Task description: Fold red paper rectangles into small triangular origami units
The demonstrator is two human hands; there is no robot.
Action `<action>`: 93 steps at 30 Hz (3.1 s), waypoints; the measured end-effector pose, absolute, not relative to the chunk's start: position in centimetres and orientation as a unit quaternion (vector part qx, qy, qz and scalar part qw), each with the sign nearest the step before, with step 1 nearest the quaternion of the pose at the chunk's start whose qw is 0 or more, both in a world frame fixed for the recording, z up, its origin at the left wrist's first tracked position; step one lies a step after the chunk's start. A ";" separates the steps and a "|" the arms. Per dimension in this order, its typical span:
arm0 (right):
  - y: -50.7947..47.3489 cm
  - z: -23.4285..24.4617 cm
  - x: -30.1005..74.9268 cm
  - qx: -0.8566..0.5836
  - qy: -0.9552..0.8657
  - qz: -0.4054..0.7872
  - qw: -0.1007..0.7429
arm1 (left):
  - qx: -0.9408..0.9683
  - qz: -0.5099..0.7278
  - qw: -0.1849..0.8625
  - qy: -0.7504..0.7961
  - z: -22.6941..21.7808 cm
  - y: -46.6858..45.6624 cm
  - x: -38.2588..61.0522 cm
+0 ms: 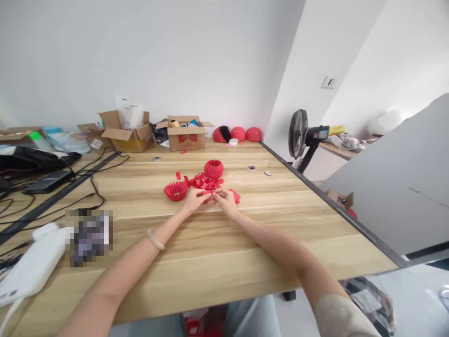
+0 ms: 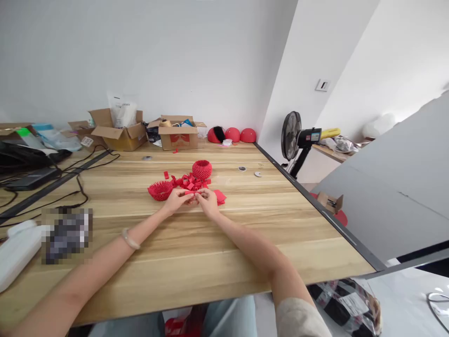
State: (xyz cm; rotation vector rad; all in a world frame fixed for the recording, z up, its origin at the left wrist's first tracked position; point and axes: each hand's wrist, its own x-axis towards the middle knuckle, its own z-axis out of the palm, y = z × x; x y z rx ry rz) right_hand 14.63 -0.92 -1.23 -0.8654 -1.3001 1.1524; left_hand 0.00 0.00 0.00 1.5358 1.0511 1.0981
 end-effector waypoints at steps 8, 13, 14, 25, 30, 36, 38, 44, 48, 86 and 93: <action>-1.3 -2.2 14.3 -0.360 -0.509 0.563 0.542 | 0.556 0.431 0.588 0.399 -0.3 -0.3 -0.1; -1.2 -1.6 14.5 -0.362 -0.484 0.591 0.534 | 0.502 0.429 0.638 0.397 -0.1 -0.3 0.0; -1.2 -1.6 14.5 -0.363 -0.480 0.595 0.533 | 0.498 0.429 0.640 0.398 -0.1 -0.3 0.1; -0.9 -2.2 14.7 -0.386 -0.479 0.597 0.515 | 0.459 0.394 0.650 0.460 0.0 -0.1 -0.1; -1.0 -2.2 14.7 -0.382 -0.498 0.591 0.506 | 0.470 0.391 0.637 0.469 -0.1 -0.1 0.0; -1.4 -2.5 14.9 -0.431 -0.560 0.453 0.543 | 0.468 0.391 0.634 0.475 -0.5 0.0 0.1; -1.3 -2.7 14.9 -0.424 -0.566 0.462 0.535 | 0.467 0.399 0.628 0.477 -0.6 0.0 0.2; -0.9 -3.4 14.7 -0.409 -0.541 0.499 0.540 | 0.474 0.392 0.621 0.485 -0.7 0.0 0.2; -0.7 -3.6 14.7 -0.410 -0.545 0.497 0.536 | 0.468 0.383 0.631 0.486 -0.4 0.0 0.1; -0.7 -3.2 15.1 -0.391 -0.575 0.478 0.537 | 0.433 0.418 0.620 0.503 -0.6 0.6 -0.1; -0.9 -2.3 15.0 -0.373 -0.507 0.581 0.516 | 0.602 0.440 0.471 0.471 -0.6 0.0 -0.2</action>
